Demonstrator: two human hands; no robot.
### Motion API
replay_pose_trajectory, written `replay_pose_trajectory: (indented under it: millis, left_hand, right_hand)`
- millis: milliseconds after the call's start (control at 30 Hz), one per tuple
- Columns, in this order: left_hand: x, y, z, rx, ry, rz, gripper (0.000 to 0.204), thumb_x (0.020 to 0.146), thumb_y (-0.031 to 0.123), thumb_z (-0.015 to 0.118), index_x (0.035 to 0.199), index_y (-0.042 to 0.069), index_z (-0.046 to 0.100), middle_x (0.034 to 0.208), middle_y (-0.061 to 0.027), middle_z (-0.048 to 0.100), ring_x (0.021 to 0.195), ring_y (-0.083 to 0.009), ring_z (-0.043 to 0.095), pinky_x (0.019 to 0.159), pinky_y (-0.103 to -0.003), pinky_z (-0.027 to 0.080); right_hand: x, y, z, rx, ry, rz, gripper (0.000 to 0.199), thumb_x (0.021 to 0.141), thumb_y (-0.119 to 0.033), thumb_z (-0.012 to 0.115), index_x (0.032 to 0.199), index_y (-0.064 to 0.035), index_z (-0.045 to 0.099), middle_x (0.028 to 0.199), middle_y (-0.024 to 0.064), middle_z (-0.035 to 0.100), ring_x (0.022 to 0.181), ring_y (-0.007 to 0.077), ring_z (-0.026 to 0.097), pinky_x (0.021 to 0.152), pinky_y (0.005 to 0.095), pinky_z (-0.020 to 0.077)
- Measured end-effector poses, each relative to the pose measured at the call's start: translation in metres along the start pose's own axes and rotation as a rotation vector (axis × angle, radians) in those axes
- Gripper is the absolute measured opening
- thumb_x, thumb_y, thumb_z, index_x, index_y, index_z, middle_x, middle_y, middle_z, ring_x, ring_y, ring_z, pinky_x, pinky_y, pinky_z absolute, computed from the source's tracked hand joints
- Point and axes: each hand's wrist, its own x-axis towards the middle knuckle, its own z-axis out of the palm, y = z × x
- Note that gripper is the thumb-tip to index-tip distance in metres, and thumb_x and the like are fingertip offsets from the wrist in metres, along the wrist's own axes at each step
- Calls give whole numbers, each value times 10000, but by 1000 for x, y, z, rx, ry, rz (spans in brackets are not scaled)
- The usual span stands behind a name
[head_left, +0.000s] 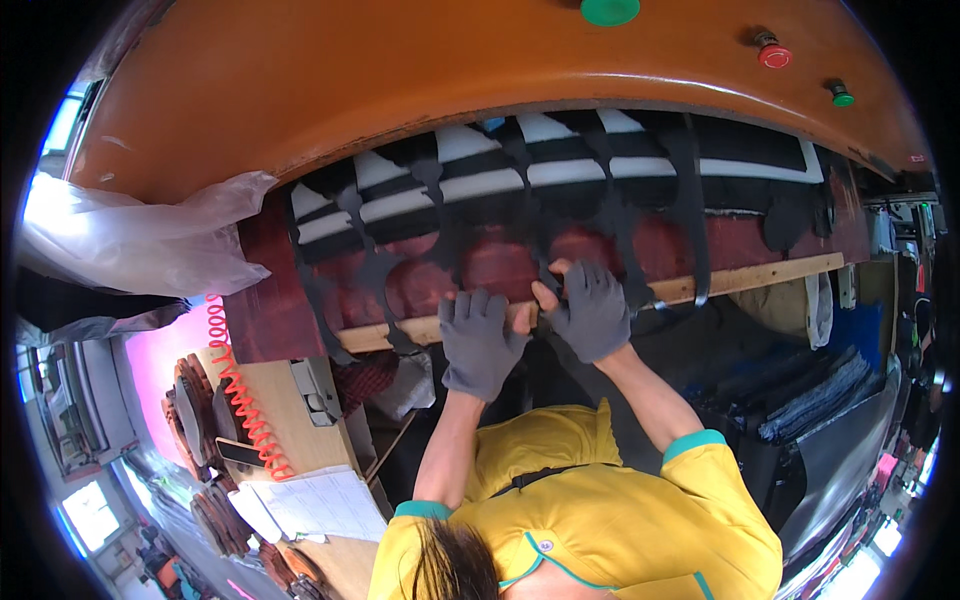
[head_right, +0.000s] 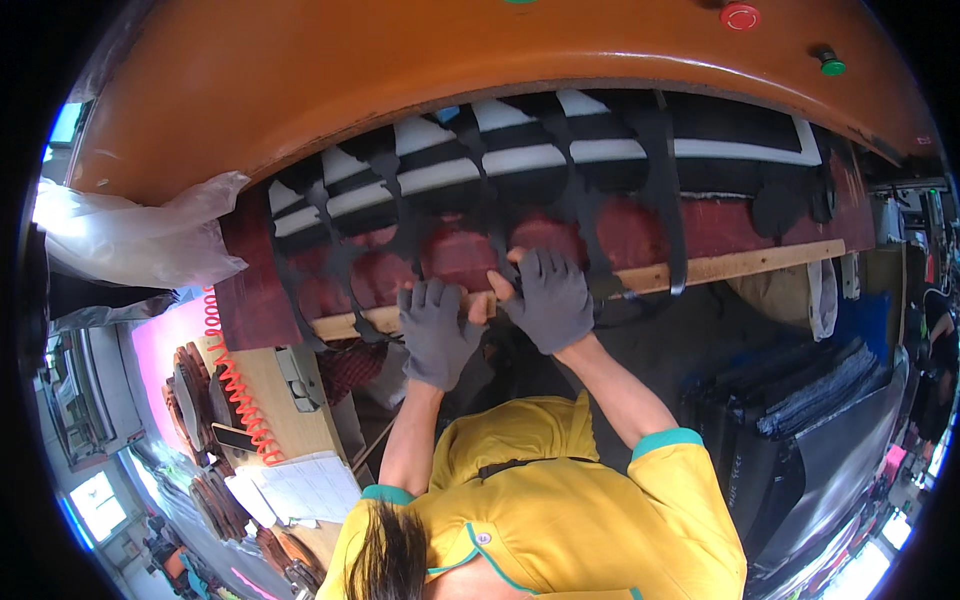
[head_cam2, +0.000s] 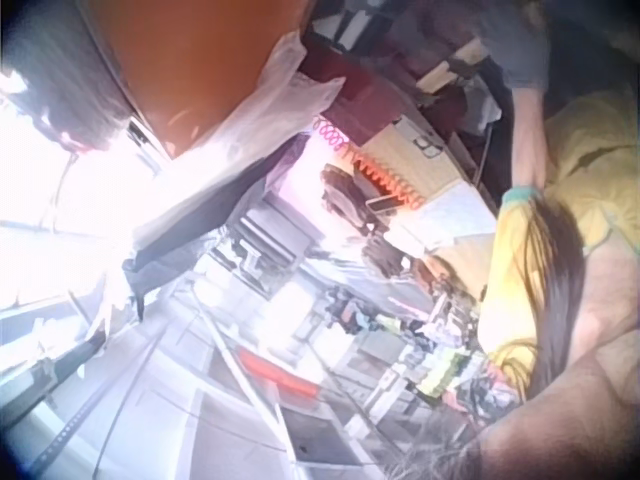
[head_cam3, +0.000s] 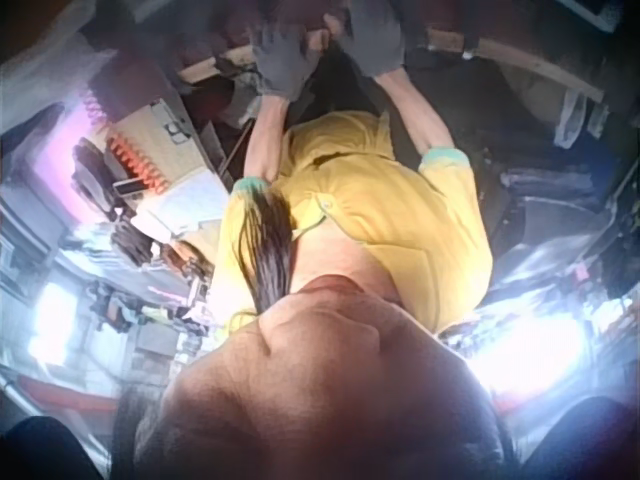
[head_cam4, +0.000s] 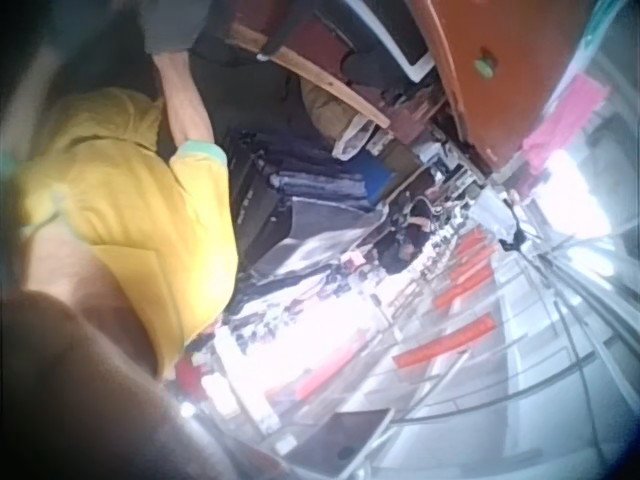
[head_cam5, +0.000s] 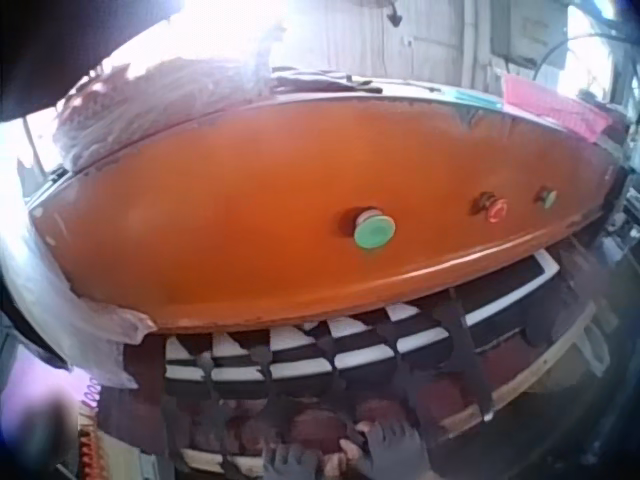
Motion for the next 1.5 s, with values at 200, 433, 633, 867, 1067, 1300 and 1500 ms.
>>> replay_pose_trajectory:
  millis: [200, 433, 633, 867, 1067, 1300, 1500]
  left_hand:
    - [-23, 16, -20, -138, 3, -77, 247, 760, 219, 795, 852, 86, 608, 840, -105, 572, 792, -324, 558, 787, -434, 422]
    - [62, -3, -10, 104, 323, -160, 786, 698, 428, 821, 1282, 14, 496, 1233, -161, 576, 1180, -351, 526, 988, -491, 370]
    - [25, -1, -7, 32, 262, -154, 960, 703, 627, 734, 1370, -4, 454, 1384, -145, 524, 1279, -351, 478, 1047, -497, 316]
    - [-7, 10, -16, 147, 190, -112, 682, 814, 540, 699, 1285, 65, 568, 1372, -100, 548, 1269, -342, 487, 1044, -504, 321]
    - [-11, 19, -18, 167, 204, -109, 528, 846, 504, 674, 1176, 96, 624, 1338, -144, 553, 1272, -356, 477, 1040, -515, 322]
    - [-10, 19, -14, 196, 190, -95, 518, 856, 491, 660, 1191, 97, 622, 1343, -141, 543, 1273, -356, 475, 1026, -513, 327]
    - [-2, 15, -8, 198, 246, -77, 514, 851, 475, 662, 1196, 96, 624, 1317, -117, 559, 1254, -337, 499, 1006, -505, 342]
  right_hand:
    - [-28, -18, -36, 51, -124, -69, 270, 829, -253, 728, 1015, -116, 588, 825, 93, 557, 758, 309, 586, 687, 415, 474]
    - [88, -29, -12, 62, 61, -74, 866, 643, -358, 848, 1344, -60, 436, 1351, 233, 409, 1195, 430, 440, 949, 528, 433]
    - [117, -43, 4, 195, -216, -57, 932, 538, -202, 800, 1388, -96, 432, 1446, 243, 347, 1307, 458, 364, 1053, 507, 389]
    - [92, -6, -31, 1428, -224, 286, 988, 559, -133, 773, 1466, -33, 393, 1393, 148, 471, 1304, 252, 480, 1106, 331, 363]
    - [78, 13, -67, 924, -108, 160, 993, 543, -135, 814, 1449, -68, 413, 1452, 191, 410, 1325, 331, 448, 1120, 409, 354]
    - [29, -4, -57, -13, 31, 151, 945, 629, -171, 851, 1446, -105, 380, 1485, 294, 299, 1290, 469, 413, 1056, 494, 390]
    - [-1, 1, -28, 11, 230, 116, 665, 799, -205, 784, 1343, -7, 455, 1338, 285, 515, 1202, 467, 527, 1054, 515, 405]
